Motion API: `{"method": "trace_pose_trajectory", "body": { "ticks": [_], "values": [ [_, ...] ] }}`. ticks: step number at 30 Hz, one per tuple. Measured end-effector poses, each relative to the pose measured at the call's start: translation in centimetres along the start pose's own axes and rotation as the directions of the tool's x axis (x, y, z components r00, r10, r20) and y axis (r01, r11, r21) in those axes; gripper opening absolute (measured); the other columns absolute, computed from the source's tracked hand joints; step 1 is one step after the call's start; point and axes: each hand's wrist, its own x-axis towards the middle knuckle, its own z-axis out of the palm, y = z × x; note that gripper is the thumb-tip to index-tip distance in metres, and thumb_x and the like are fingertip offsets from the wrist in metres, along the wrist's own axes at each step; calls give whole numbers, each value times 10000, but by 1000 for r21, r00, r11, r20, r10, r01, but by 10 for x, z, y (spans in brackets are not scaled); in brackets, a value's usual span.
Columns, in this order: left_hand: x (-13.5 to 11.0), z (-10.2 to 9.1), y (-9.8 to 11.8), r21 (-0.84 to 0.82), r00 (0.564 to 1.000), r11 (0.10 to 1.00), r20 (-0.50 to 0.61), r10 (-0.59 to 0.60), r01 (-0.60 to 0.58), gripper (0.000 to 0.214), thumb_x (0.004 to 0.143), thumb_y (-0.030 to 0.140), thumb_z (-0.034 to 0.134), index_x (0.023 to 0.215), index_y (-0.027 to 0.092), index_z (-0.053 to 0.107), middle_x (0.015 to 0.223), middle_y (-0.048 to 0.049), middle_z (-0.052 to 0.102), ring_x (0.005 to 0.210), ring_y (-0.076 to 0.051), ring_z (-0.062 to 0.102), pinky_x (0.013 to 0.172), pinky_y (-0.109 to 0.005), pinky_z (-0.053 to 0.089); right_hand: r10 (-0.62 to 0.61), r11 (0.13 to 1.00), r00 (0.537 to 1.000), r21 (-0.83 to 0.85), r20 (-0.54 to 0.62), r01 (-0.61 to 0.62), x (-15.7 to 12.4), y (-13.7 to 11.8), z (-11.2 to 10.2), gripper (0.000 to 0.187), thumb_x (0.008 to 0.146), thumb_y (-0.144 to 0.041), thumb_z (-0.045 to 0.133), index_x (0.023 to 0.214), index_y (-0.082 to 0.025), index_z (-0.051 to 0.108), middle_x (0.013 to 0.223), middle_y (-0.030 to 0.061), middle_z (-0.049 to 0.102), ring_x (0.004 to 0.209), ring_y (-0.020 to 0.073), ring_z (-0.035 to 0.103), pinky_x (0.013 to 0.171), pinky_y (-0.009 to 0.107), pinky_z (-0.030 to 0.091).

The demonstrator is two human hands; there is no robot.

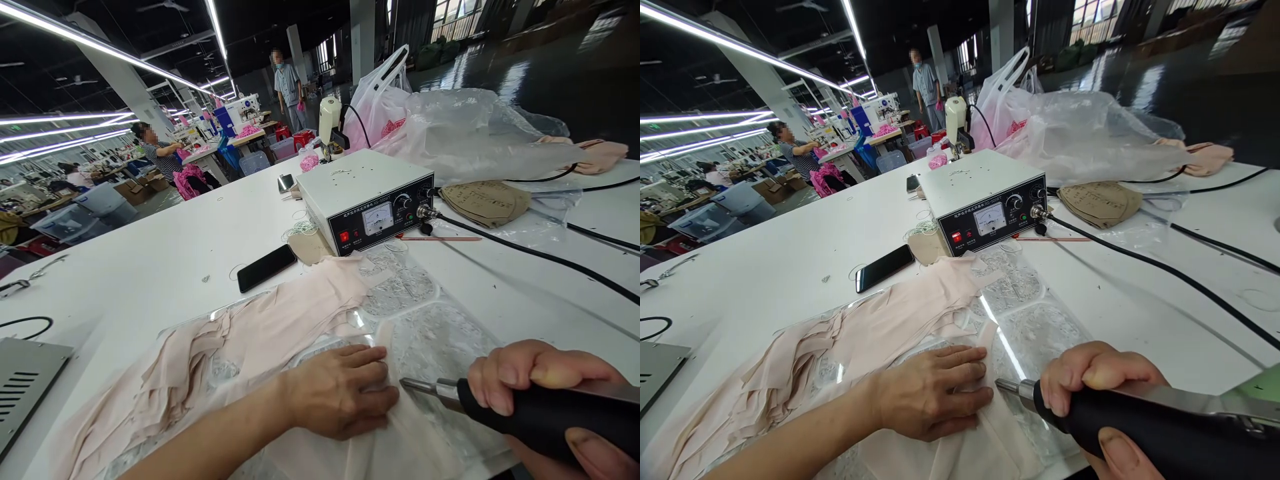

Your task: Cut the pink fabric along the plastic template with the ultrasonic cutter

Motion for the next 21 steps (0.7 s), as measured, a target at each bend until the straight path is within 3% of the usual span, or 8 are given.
{"method": "trace_pose_trajectory", "body": {
  "ticks": [4, 7, 14, 18, 21],
  "values": [
    [0, 1, -1, 2, 1000, 1000, -29, 8, -8, 309, 986, 344, 494, 1128, 100, 623, 1044, -103, 633, 1224, -290, 542, 1101, -390, 409, -131, 991, 988, 15, 79, 131, 3, 9, -2, 113, 842, -396, 572, 900, -308, 530, 759, 13, 443, 576, 204, 477, 485, 380, 471],
    [0, 1, -1, 16, 998, 1000, -50, 23, -22, 312, 983, 348, 500, 1116, 96, 626, 1034, -106, 632, 1216, -311, 541, 1080, -405, 421, -200, 979, 978, 37, 53, 199, 7, 14, -6, 107, 824, -362, 573, 895, -290, 538, 731, 13, 443, 529, 189, 460, 433, 356, 447],
    [1, 2, 0, 31, 999, 999, -39, 29, -28, 320, 991, 344, 486, 1103, 85, 636, 1046, -94, 639, 1170, -318, 562, 1088, -420, 404, -168, 985, 984, 42, 62, 166, 9, 16, -11, 119, 817, -377, 599, 883, -296, 540, 739, 12, 463, 541, 197, 478, 447, 372, 459],
    [2, 1, 0, 36, 999, 999, -16, 27, -27, 318, 994, 346, 483, 1104, 91, 637, 1054, -90, 642, 1174, -317, 558, 1098, -428, 391, -70, 997, 996, 30, -47, 72, 5, 19, -8, 298, 691, -475, 745, 809, -301, 534, 745, 20, 485, 623, 246, 541, 525, 419, 486],
    [2, -1, 0, 20, 1000, 1000, 2, 21, -21, 317, 999, 348, 472, 1095, 98, 641, 1029, -89, 646, 1167, -303, 560, 1102, -422, 386, -50, 998, 998, 23, -40, 51, 1, 22, -8, 360, 652, -516, 771, 779, -293, 518, 749, 28, 486, 682, 274, 559, 564, 441, 493]
  ]
}}
